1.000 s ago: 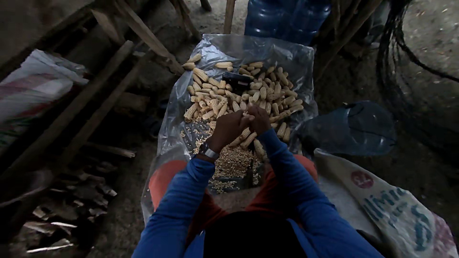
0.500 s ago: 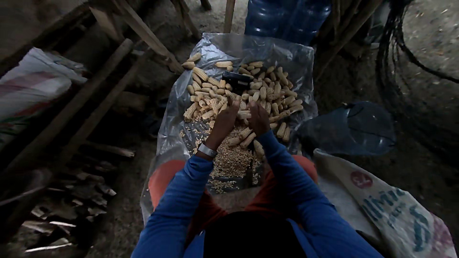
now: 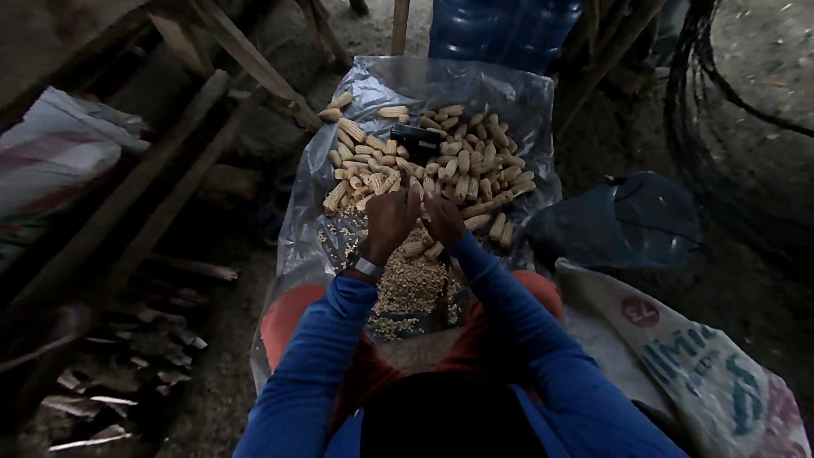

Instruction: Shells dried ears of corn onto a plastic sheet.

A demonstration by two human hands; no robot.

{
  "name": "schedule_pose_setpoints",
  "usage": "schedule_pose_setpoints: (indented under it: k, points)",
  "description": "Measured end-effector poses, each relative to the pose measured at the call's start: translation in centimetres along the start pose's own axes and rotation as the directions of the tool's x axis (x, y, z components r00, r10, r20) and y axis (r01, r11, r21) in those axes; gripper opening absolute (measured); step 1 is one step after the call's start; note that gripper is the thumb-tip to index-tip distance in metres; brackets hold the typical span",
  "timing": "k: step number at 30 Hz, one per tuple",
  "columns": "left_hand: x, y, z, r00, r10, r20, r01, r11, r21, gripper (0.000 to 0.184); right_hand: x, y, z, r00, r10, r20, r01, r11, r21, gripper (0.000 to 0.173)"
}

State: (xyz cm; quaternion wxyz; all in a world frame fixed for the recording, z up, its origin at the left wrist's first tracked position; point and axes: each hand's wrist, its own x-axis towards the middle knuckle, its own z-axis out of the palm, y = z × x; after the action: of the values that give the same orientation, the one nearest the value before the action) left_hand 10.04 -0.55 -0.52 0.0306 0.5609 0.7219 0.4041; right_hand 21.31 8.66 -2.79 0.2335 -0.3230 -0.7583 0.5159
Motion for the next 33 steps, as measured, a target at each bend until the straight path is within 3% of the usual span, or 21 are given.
schedule_pose_setpoints:
  k: [1, 3, 5, 7, 10, 12, 14, 16, 19, 21, 25, 28, 30, 33]
  points:
    - [0.0, -0.2, 0.1, 0.997, 0.071, -0.004, -0.071, 0.997, 0.015, 0.055, 0.0, -0.7, -0.6, 0.983, 0.159, 0.095, -0.171, 0.977, 0.126, 0.049]
    - [-0.2, -0.7, 0.0, 0.973, 0.231, 0.008, -0.231, 0.972, 0.046, 0.054, 0.0, -2.1, -1.3, 0.878, 0.401, 0.261, -0.46, 0.858, 0.23, 0.042]
    - [-0.5, -1.2, -0.1, 0.959, 0.279, 0.042, -0.277, 0.959, -0.057, 0.054, -0.2, -2.8, -2.3, 0.812, 0.439, 0.383, -0.546, 0.803, 0.238, 0.04]
    - [-0.1, -0.5, -0.7, 0.973, 0.215, 0.082, -0.2, 0.967, -0.161, 0.054, 0.1, -1.5, -2.8, 0.851, 0.335, 0.404, -0.462, 0.844, 0.274, 0.044]
    - [0.2, -0.1, -1.6, 0.982, 0.006, 0.187, 0.047, 0.959, -0.278, 0.057, 0.7, -1.0, -4.1, 0.919, 0.189, 0.345, -0.23, 0.97, 0.081, 0.051]
    - [0.4, 0.3, -2.0, 0.969, -0.116, 0.219, 0.187, 0.922, -0.339, 0.056, 0.6, -1.5, -5.2, 0.935, 0.111, 0.338, -0.1, 0.994, -0.05, 0.044]
    - [0.4, 0.5, -2.3, 0.953, -0.196, 0.232, 0.274, 0.885, -0.376, 0.055, 0.7, -1.2, -6.1, 0.942, -0.074, 0.329, 0.111, 0.989, -0.095, 0.036]
    - [0.4, 1.1, -2.8, 0.908, -0.32, 0.269, 0.409, 0.818, -0.406, 0.054, 1.0, -0.6, -6.4, 0.916, -0.261, 0.305, 0.279, 0.96, -0.017, 0.034]
    - [0.1, 2.1, -3.7, 0.79, -0.518, 0.328, 0.613, 0.65, -0.449, 0.056, 1.2, -0.3, -6.0, 0.913, -0.341, 0.225, 0.304, 0.935, 0.185, 0.038]
    - [1.1, 2.4, -3.4, 0.769, -0.557, 0.315, 0.636, 0.615, -0.466, 0.054, 0.8, -0.5, -5.4, 0.91, -0.383, 0.16, 0.36, 0.92, 0.154, 0.041]
    - [1.3, 1.9, -2.1, 0.804, -0.529, 0.273, 0.595, 0.703, -0.391, 0.061, 0.5, -0.1, -3.1, 0.874, -0.484, -0.044, 0.44, 0.827, -0.351, 0.046]
    - [1.2, 2.2, -1.7, 0.798, -0.535, 0.277, 0.602, 0.725, -0.336, 0.063, 0.5, 0.4, -1.8, 0.813, -0.571, -0.112, 0.434, 0.723, -0.538, 0.034]
    - [1.4, 2.3, -1.4, 0.795, -0.546, 0.267, 0.606, 0.736, -0.302, 0.065, 0.7, 0.8, -1.1, 0.803, -0.574, -0.16, 0.409, 0.727, -0.552, 0.037]
    - [0.9, 1.8, -0.7, 0.88, -0.446, 0.166, 0.475, 0.842, -0.256, 0.066, 0.6, 0.4, -0.5, 0.925, -0.334, -0.181, 0.284, 0.924, -0.256, 0.039]
